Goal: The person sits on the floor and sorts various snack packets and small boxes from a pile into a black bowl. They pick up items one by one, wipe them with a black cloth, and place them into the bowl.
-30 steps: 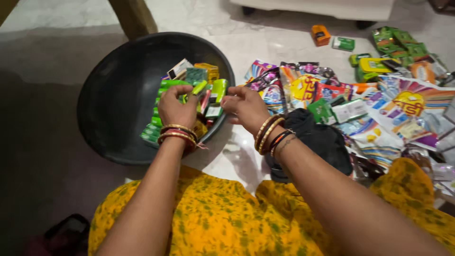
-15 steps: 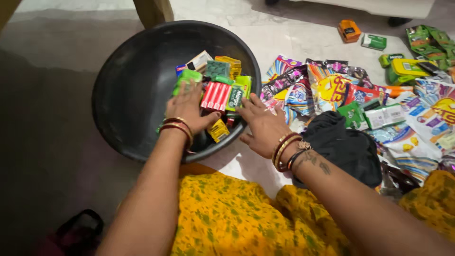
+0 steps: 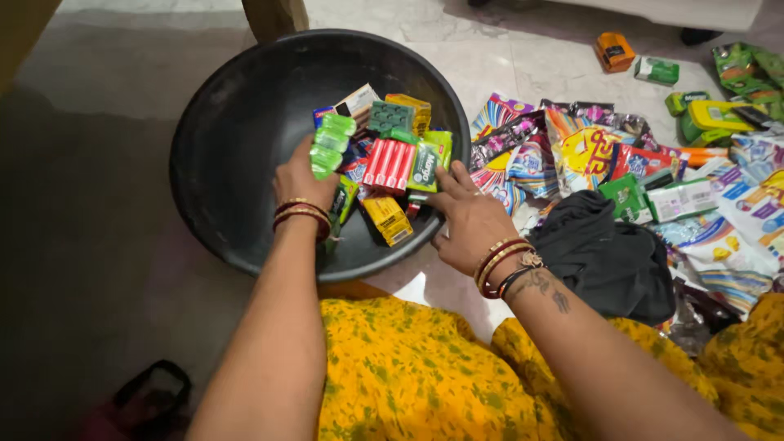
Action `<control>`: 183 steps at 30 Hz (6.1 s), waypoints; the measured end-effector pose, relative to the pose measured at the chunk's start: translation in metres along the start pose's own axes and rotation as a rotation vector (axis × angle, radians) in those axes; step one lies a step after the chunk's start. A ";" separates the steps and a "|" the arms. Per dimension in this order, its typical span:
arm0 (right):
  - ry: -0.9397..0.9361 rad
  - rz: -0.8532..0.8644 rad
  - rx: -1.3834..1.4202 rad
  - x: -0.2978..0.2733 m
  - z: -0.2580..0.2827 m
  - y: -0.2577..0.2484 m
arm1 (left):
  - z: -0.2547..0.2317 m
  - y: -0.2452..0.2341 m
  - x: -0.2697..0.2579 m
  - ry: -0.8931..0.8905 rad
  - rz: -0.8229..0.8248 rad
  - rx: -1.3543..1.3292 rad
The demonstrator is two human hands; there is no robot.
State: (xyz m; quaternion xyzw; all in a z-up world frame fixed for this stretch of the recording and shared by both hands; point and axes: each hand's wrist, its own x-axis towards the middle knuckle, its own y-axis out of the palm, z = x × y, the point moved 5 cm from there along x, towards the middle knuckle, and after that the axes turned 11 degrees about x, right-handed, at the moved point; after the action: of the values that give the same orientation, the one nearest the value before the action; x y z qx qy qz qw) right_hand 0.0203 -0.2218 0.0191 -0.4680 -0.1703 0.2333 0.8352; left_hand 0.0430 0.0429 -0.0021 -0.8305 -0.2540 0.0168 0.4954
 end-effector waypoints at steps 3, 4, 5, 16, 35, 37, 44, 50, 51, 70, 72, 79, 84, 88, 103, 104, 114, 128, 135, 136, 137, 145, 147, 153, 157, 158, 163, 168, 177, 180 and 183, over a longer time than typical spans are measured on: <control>0.003 0.036 0.019 0.000 -0.008 -0.001 | -0.014 -0.033 -0.009 -0.114 -0.004 -0.081; 0.004 0.036 0.025 0.001 -0.011 -0.002 | -0.016 -0.044 -0.009 -0.153 0.049 -0.130; 0.005 0.035 0.031 0.003 -0.012 -0.002 | -0.019 -0.050 -0.010 -0.190 0.103 -0.178; -0.020 0.035 0.036 0.001 -0.015 0.007 | -0.027 -0.034 -0.056 0.206 0.776 0.202; -0.063 -0.002 -0.031 0.000 -0.007 0.007 | -0.083 -0.028 -0.058 0.812 -0.165 -0.131; -0.053 -0.022 -0.058 0.002 -0.006 0.010 | -0.101 -0.007 -0.066 0.852 -0.340 0.135; 0.053 0.013 -0.036 0.016 -0.015 -0.001 | -0.060 0.052 -0.022 0.217 0.115 -0.373; -0.038 0.001 -0.072 0.018 -0.009 -0.007 | -0.041 0.060 -0.023 0.262 0.199 -0.060; -0.019 0.061 -0.094 0.018 -0.008 -0.005 | -0.040 0.057 -0.025 0.238 0.241 -0.062; 0.374 -0.138 -0.188 -0.114 -0.185 -0.119 | -0.243 0.086 -0.131 0.620 0.204 -0.323; 0.300 -0.153 -0.258 -0.131 -0.200 -0.130 | -0.257 0.105 -0.142 0.571 0.249 -0.323; 0.162 -0.161 -0.415 -0.149 -0.216 -0.130 | -0.278 0.131 -0.183 0.508 0.227 -0.217; 0.253 -0.157 -0.419 -0.137 -0.207 -0.131 | -0.271 0.121 -0.174 0.431 0.211 -0.356; 0.469 -0.288 0.006 -0.147 -0.217 -0.144 | -0.289 0.088 -0.170 0.414 0.094 -0.487; 0.077 -0.627 2.220 -0.194 -0.162 -0.151 | -0.422 0.074 -0.229 0.693 0.275 -0.296; 0.095 -0.632 2.238 -0.194 -0.162 -0.150 | -0.425 0.078 -0.223 0.668 0.308 -0.279; 0.017 -0.618 2.205 -0.186 -0.210 -0.156 | -0.427 0.079 -0.256 0.825 0.292 -0.369; -0.078 -0.651 2.180 -0.186 -0.249 -0.152 | -0.437 0.093 -0.259 0.793 0.273 -0.432; 0.029 -0.534 2.209 -0.182 -0.179 -0.155 | -0.441 0.128 -0.203 0.692 0.303 -0.423; 0.014 -0.517 2.222 -0.182 -0.171 -0.161 | -0.442 0.130 -0.195 0.686 0.329 -0.435; -0.001 -0.499 2.235 -0.182 -0.167 -0.164 | -0.443 0.132 -0.190 0.681 0.356 -0.446; 0.019 -0.740 2.027 -0.189 -0.216 -0.167 | -0.436 0.105 -0.247 0.687 0.274 -0.460; 0.013 -0.673 2.135 -0.186 -0.207 -0.162 | -0.436 0.100 -0.244 0.613 0.274 -0.469; -0.075 -0.455 2.293 -0.180 -0.155 -0.169 | -0.435 0.102 -0.211 0.304 0.296 -0.316; 0.012 -0.553 2.214 -0.178 -0.157 -0.161 | -0.428 0.113 -0.193 0.354 0.122 -0.315; 0.009 -0.533 2.212 -0.176 -0.159 -0.157 | -0.425 0.114 -0.189 0.382 0.057 -0.301; 0.041 -0.688 2.102 -0.166 -0.186 -0.137 | -0.401 0.115 -0.183 0.377 -0.058 -0.500; 0.122 -0.872 1.766 -0.164 -0.226 -0.127 | -0.394 0.133 -0.180 0.205 0.241 -1.040; 0.095 -0.379 2.424 -0.164 -0.208 -0.138 | -0.420 0.086 -0.241 0.605 0.126 -0.488; -0.067 -0.382 2.291 -0.175 -0.199 -0.156 | -0.421 0.091 -0.256 0.689 0.139 -0.229; 0.011 -0.453 2.224 -0.180 -0.177 -0.162 | -0.432 0.113 -0.223 0.664 0.168 -0.003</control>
State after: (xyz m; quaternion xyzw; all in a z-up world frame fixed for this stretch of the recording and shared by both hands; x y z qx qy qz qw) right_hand -0.0028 -0.5184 0.0576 0.5739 0.0544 0.0966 0.8114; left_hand 0.0154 -0.4498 0.0733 -0.8093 -0.0093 -0.2141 0.5470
